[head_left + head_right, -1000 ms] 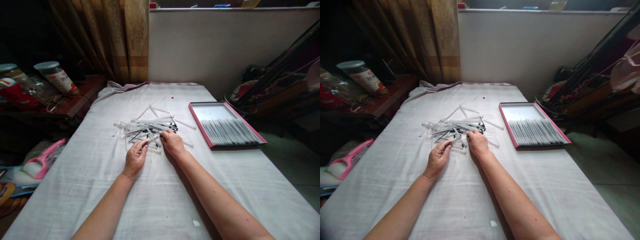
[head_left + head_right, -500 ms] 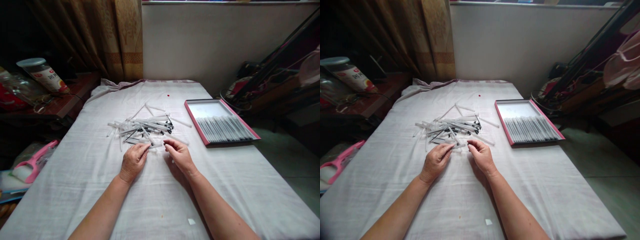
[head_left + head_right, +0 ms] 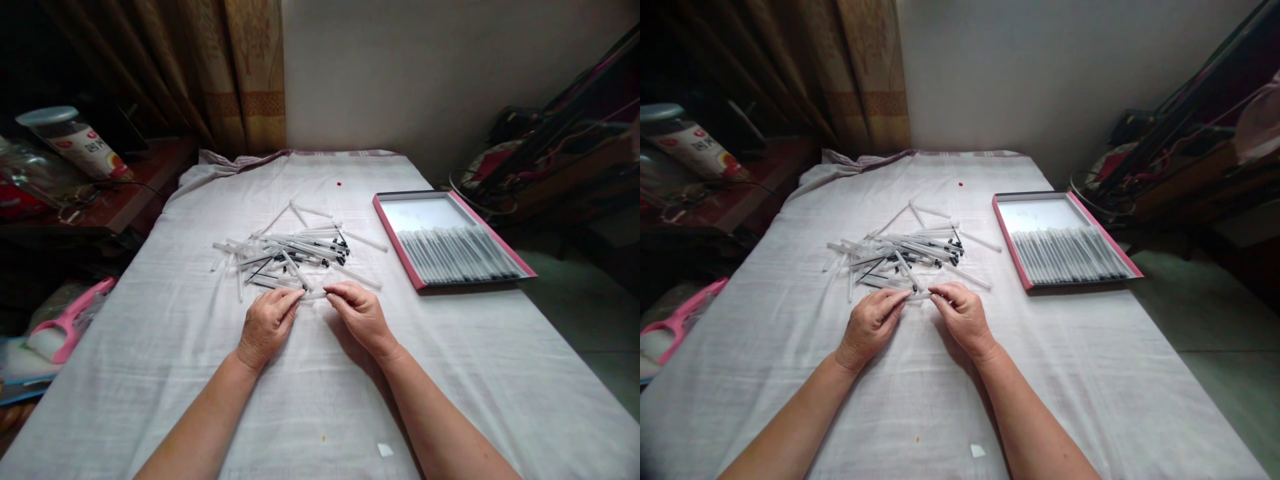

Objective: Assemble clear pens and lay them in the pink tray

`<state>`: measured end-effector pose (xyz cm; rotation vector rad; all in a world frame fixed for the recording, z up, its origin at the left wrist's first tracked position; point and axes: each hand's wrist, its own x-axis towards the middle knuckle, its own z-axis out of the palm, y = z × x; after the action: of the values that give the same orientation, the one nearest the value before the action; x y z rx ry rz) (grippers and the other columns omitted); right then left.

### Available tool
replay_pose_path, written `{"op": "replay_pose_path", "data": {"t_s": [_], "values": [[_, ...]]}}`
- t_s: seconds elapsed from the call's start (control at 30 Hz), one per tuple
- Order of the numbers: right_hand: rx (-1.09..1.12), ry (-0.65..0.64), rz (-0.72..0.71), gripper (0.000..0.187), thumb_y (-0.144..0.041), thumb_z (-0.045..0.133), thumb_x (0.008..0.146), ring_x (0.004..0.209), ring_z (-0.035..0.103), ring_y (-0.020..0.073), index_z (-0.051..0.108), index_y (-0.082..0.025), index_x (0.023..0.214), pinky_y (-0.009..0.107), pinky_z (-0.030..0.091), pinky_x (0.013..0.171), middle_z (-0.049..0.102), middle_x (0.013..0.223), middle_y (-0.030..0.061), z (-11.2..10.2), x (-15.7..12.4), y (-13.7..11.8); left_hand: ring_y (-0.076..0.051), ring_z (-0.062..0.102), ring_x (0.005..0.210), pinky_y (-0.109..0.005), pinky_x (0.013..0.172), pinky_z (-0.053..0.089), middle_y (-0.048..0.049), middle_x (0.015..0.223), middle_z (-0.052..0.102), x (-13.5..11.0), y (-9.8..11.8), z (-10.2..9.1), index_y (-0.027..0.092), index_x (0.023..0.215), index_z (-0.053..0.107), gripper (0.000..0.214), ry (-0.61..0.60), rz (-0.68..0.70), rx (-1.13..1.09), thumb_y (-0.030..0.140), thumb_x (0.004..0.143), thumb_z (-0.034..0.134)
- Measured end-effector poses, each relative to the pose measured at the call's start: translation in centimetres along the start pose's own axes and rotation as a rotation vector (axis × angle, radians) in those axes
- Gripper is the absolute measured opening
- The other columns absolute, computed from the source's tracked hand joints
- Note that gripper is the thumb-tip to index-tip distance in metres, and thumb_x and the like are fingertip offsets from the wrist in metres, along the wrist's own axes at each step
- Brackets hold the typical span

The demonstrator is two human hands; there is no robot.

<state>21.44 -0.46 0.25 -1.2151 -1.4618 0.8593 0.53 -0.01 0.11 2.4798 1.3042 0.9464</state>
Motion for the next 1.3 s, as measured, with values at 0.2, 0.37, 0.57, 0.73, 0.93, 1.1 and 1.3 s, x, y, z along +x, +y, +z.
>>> {"op": "replay_pose_path", "data": {"t_s": [0.2, 0.37, 0.57, 0.73, 0.93, 1.1, 1.3], "values": [[-0.217, -0.059, -0.056, 0.027, -0.036, 0.056, 0.088, 0.063, 0.062, 0.0157, 0.071, -0.020, 0.070, 0.027, 0.047, 0.062, 0.069, 0.067, 0.0039, -0.65, 0.12, 0.00, -0.018, 0.067, 0.088, -0.030, 0.078, 0.052, -0.0067, 0.097, 0.072, 0.13, 0.15, -0.21, 0.022, 0.113, 0.067, 0.026, -0.014, 0.025, -0.034, 0.021, 0.093, 0.050], [-0.352, -0.113, -0.048, 0.048, -0.041, 0.043, 0.094, 0.051, 0.056, 0.0130, 0.060, -0.021, 0.054, 0.025, 0.041, 0.056, 0.061, 0.054, 0.0023, -0.79, 0.27, 0.00, -0.017, 0.067, 0.085, -0.029, 0.075, 0.051, -0.0059, 0.097, 0.072, 0.23, 0.28, -0.10, 0.022, 0.112, 0.067, 0.025, -0.025, 0.041, -0.038, 0.021, 0.093, 0.050], [-0.202, -0.134, 0.016, 0.020, -0.032, 0.053, 0.087, 0.058, 0.059, 0.0136, 0.066, -0.020, 0.096, 0.024, 0.045, 0.056, 0.067, 0.073, 0.0014, -0.89, -0.05, -0.11, -0.018, 0.067, 0.087, -0.030, 0.078, 0.053, -0.0066, 0.097, 0.072, 0.25, 0.09, -0.05, 0.021, 0.112, 0.067, 0.025, -0.031, -0.023, -0.083, 0.020, 0.092, 0.052], [-0.222, -0.126, -0.058, 0.014, -0.027, 0.053, 0.086, 0.066, 0.061, 0.0146, 0.064, -0.020, 0.083, 0.024, 0.046, 0.063, 0.067, 0.075, 0.0020, -1.01, -0.14, -0.16, -0.018, 0.068, 0.087, -0.029, 0.078, 0.054, -0.0068, 0.098, 0.071, 0.20, -0.03, -0.13, 0.022, 0.112, 0.067, 0.025, -0.044, -0.018, -0.097, 0.021, 0.092, 0.051], [-0.350, -0.176, -0.051, 0.041, -0.034, 0.044, 0.092, 0.048, 0.048, 0.0111, 0.051, -0.020, 0.054, 0.024, 0.037, 0.053, 0.053, 0.051, -0.0012, -1.04, -0.03, -0.15, -0.017, 0.067, 0.086, -0.029, 0.076, 0.053, -0.0061, 0.098, 0.072, 0.17, 0.12, -0.17, 0.022, 0.112, 0.067, 0.025, -0.066, 0.012, -0.106, 0.021, 0.093, 0.051], [-0.220, -0.163, -0.002, 0.021, -0.033, 0.050, 0.090, 0.056, 0.058, 0.0132, 0.066, -0.020, 0.089, 0.024, 0.044, 0.057, 0.066, 0.067, 0.0006, -1.05, -0.21, 0.11, -0.018, 0.067, 0.088, -0.029, 0.078, 0.053, -0.0064, 0.099, 0.071, 0.19, 0.04, -0.18, 0.021, 0.112, 0.067, 0.025, -0.060, -0.004, -0.112, 0.020, 0.092, 0.052], [-0.211, -0.129, -0.052, 0.017, -0.029, 0.051, 0.089, 0.067, 0.063, 0.0150, 0.064, -0.020, 0.082, 0.025, 0.048, 0.065, 0.068, 0.074, 0.0024, -0.95, -0.32, 0.11, -0.018, 0.067, 0.087, -0.029, 0.078, 0.054, -0.0068, 0.099, 0.071, 0.23, 0.07, -0.19, 0.020, 0.111, 0.066, 0.024, -0.049, -0.009, -0.104, 0.019, 0.092, 0.052]]}}
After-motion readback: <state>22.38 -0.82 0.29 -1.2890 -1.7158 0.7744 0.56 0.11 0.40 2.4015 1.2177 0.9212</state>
